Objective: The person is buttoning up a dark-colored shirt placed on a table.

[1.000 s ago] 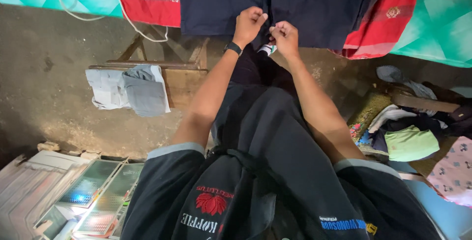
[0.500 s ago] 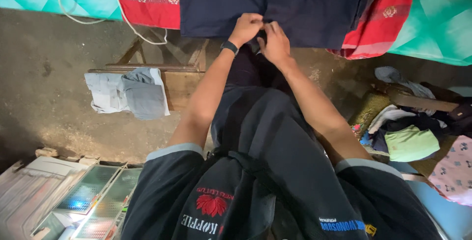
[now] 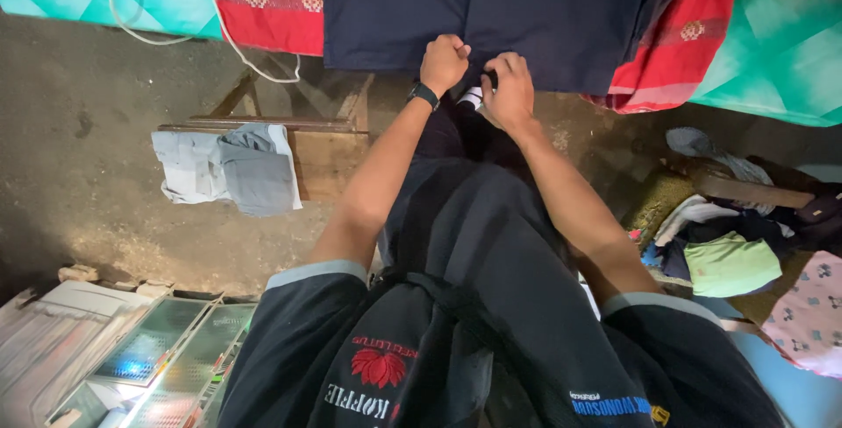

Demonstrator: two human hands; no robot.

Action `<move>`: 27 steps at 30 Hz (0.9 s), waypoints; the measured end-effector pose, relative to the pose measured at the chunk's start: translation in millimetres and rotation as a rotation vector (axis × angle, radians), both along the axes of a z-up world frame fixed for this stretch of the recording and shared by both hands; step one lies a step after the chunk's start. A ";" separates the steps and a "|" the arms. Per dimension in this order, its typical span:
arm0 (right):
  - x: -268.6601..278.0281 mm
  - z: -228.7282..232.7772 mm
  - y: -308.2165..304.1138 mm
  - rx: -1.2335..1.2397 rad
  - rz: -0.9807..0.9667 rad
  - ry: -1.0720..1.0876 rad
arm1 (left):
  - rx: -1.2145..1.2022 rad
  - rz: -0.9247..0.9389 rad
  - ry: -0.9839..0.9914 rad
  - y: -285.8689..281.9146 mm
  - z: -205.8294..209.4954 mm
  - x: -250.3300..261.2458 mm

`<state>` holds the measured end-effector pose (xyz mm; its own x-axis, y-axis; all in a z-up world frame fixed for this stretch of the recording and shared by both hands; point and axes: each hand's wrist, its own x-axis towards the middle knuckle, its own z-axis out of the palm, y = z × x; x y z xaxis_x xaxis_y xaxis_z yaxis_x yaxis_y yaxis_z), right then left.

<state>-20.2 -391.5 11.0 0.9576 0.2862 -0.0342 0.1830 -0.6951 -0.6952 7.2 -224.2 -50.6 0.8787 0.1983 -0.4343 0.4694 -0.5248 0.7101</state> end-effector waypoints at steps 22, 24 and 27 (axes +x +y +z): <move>48.8 -19.1 -8.0 0.302 -0.309 0.513 | -0.372 -0.065 -0.084 9.3 -0.2 -6.9; 57.2 21.0 -4.9 0.171 0.010 0.126 | -0.286 -0.039 -0.199 8.3 -21.2 -18.2; 65.1 39.1 1.6 0.029 0.352 -0.019 | -0.186 0.008 -0.243 1.1 -30.2 -37.3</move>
<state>45.0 -389.9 50.1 0.8002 0.5998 -0.0045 0.4211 -0.5672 -0.7078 -30.1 -223.0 -80.8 0.9599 0.1424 -0.2413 0.2778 -0.3722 0.8856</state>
